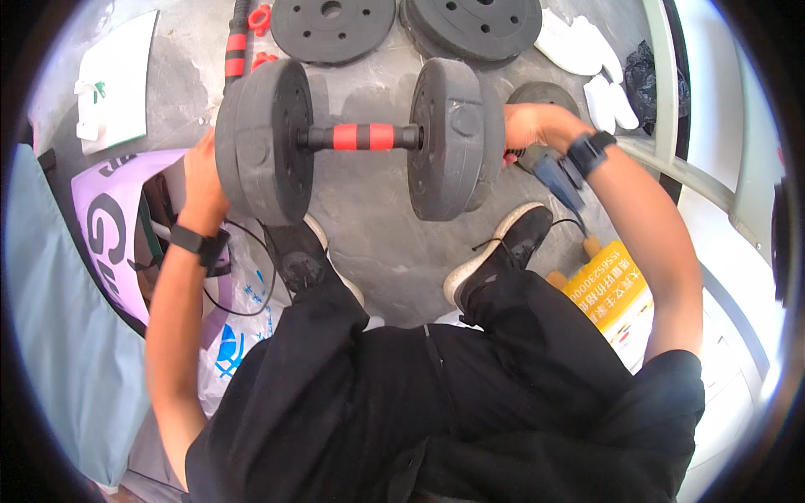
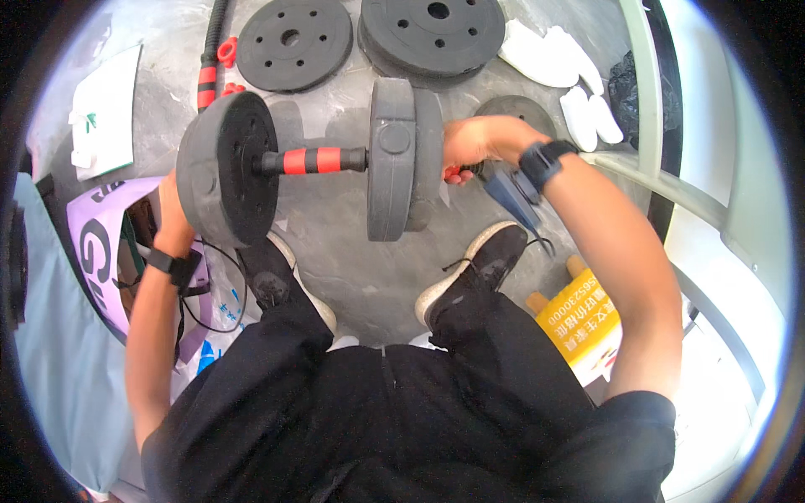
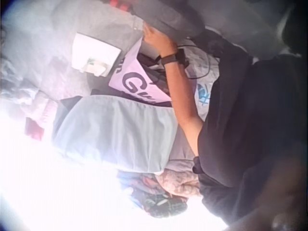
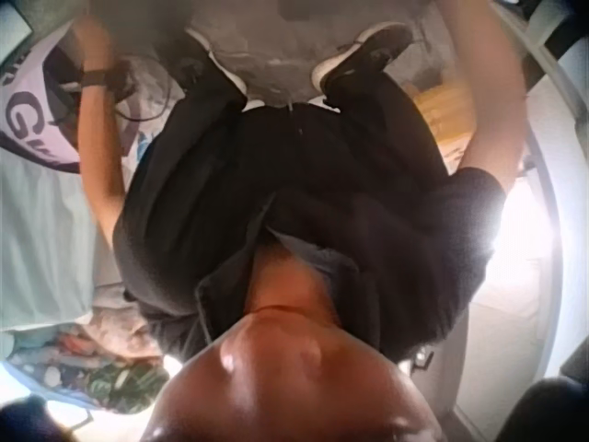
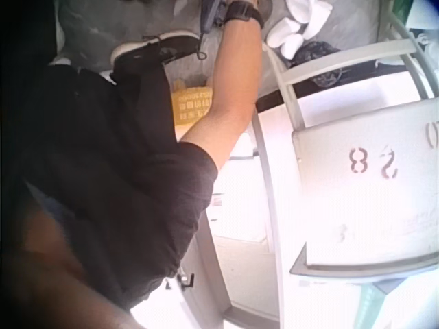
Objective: The person unscrews the red plastic collars from a dumbbell bar and slides off the weight plates, placing the plates and bar on the floor.
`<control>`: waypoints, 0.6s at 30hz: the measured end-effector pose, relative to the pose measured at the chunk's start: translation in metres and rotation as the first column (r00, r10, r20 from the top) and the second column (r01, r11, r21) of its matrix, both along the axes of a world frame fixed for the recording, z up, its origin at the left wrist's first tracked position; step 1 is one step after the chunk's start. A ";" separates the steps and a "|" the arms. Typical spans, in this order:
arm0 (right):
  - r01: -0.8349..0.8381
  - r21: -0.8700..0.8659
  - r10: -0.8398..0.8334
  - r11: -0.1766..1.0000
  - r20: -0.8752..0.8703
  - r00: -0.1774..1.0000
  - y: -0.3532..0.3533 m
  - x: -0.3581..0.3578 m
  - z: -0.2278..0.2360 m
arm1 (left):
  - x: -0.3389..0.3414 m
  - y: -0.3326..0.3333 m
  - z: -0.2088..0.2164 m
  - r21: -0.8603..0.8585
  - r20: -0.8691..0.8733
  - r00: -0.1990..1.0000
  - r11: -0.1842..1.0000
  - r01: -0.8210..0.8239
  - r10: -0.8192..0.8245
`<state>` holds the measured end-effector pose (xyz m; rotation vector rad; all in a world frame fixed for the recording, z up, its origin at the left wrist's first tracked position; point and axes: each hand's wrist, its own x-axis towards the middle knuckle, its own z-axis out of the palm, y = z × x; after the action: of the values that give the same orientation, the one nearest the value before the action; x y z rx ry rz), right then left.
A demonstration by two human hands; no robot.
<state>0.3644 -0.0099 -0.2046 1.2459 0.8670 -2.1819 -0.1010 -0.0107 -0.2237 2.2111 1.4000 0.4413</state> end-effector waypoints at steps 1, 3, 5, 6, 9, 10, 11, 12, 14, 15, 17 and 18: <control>-0.339 0.466 0.284 0.817 0.187 0.940 -0.010 -0.014 0.016 | -0.001 0.012 0.009 -0.101 -0.120 0.978 0.982 0.158 -0.169; -0.314 0.913 0.181 0.260 0.273 0.945 -0.061 -0.002 0.005 | 0.005 0.018 0.020 -0.291 -0.261 0.917 0.930 0.223 -0.301; -0.453 0.886 0.063 -0.100 0.460 0.886 -0.071 -0.025 0.025 | 0.000 0.027 0.028 -0.335 -0.081 0.943 0.900 0.280 -0.324; -0.456 0.884 0.065 -0.104 0.464 0.884 -0.074 -0.024 0.027 | 0.002 0.033 0.026 -0.367 0.137 0.924 0.848 0.383 -0.358; -0.472 0.844 0.025 -0.255 0.494 0.869 -0.074 -0.022 0.027 | 0.008 0.064 0.030 -0.663 0.186 0.909 0.635 0.396 -0.373; -0.468 0.848 0.028 -0.249 0.489 0.872 -0.074 -0.020 0.027 | 0.009 0.063 0.033 -0.648 0.184 0.881 0.621 0.442 -0.435; -0.346 0.937 0.033 -0.050 0.347 0.937 -0.070 -0.018 0.027 | 0.006 0.062 0.039 -0.632 0.166 0.859 0.616 0.469 -0.484; -0.200 0.969 0.001 0.144 0.202 0.979 -0.058 -0.013 0.029 | 0.008 0.047 0.044 -0.636 0.161 0.859 0.614 0.468 -0.487; -0.131 0.514 0.059 0.848 0.155 0.986 -0.007 -0.003 0.035 | 0.015 0.016 0.045 -0.123 -0.071 0.979 0.976 0.181 -0.191; -0.089 0.523 0.036 0.848 0.111 0.993 -0.007 -0.003 0.036 | 0.017 0.019 0.050 -0.105 -0.067 0.970 0.969 0.226 -0.233; 0.074 0.091 -0.085 0.993 0.131 0.988 0.005 0.006 0.026 | 0.022 0.006 0.034 0.123 -0.137 0.971 0.969 0.214 -0.197; 0.074 -0.022 -0.071 0.997 0.131 0.989 0.008 0.008 0.022 | 0.024 -0.003 0.023 0.336 -0.197 0.971 0.922 0.193 -0.132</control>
<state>0.3723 -0.0016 -0.1823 1.4098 0.7488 -2.1331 -0.0768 -0.0132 -0.2009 2.6916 1.2839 0.4846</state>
